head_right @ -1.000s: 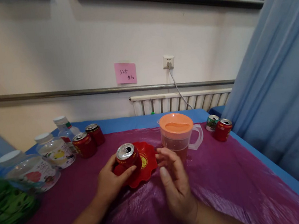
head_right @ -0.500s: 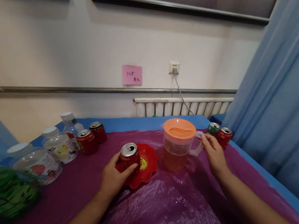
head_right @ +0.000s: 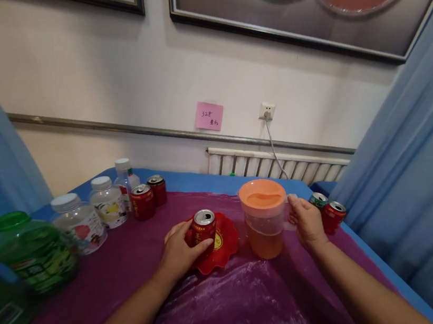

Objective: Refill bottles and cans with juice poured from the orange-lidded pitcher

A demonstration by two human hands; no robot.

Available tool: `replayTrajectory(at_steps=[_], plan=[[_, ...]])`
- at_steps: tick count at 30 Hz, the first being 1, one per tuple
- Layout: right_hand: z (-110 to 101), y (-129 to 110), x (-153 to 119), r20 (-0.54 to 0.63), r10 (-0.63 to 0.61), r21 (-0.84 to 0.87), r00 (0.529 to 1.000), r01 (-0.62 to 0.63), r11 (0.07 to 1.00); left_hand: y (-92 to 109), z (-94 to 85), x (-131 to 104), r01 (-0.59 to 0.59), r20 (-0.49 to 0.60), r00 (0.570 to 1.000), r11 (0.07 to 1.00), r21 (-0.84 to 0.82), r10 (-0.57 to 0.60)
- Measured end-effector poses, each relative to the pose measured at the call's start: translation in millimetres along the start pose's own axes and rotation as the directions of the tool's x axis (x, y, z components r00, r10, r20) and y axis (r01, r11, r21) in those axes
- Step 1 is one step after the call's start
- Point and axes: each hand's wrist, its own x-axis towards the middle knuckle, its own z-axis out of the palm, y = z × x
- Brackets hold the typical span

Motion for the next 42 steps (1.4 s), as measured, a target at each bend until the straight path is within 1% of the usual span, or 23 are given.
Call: replayTrajectory(at_steps=[5,7,12,17,20,25,30,35,42], plan=[[2,-30,5,0.054,-0.008,-0.089,0.998,0.013,0.996,3,-1.9,-2,-0.014,0.026,1.000,1.000,-0.002,0.014],[2,-42,4,0.087,0.008,-0.156,0.996,0.006,0.988,4,-1.8,-3,-0.029,0.030,0.999,1.000,-0.011,0.029],[9,-67,-4,0.134,0.021,-0.383,0.991,0.033,0.923,6,-2.0,-6,-0.024,0.037,0.999,1.000,-0.020,0.025],[21,-83,-9,0.138,0.020,-0.489,0.990,0.050,0.871,9,-5.0,-8,-0.042,0.042,0.998,0.998,-0.054,0.045],[27,-87,-10,0.144,0.019,-0.527,0.989,0.061,0.848,9,-5.7,-9,-0.041,0.036,0.998,0.998,-0.056,0.043],[35,-92,-11,0.150,0.030,-0.567,0.988,0.061,0.822,10,-6.0,-11,-0.044,0.085,0.995,0.998,-0.041,0.048],[42,-94,-12,0.166,0.011,-0.614,0.986,0.094,0.784,12,-6.9,-12,-0.041,0.072,0.996,0.998,-0.052,0.045],[44,-89,-10,0.182,0.009,-0.599,0.983,0.104,0.794,13,-6.9,-14,-0.036,0.074,0.996,0.998,-0.059,0.040],[43,-83,-5,0.198,-0.014,-0.637,0.980,0.140,0.758,13,-6.4,-15,-0.044,0.059,0.997,0.996,-0.080,0.049]])
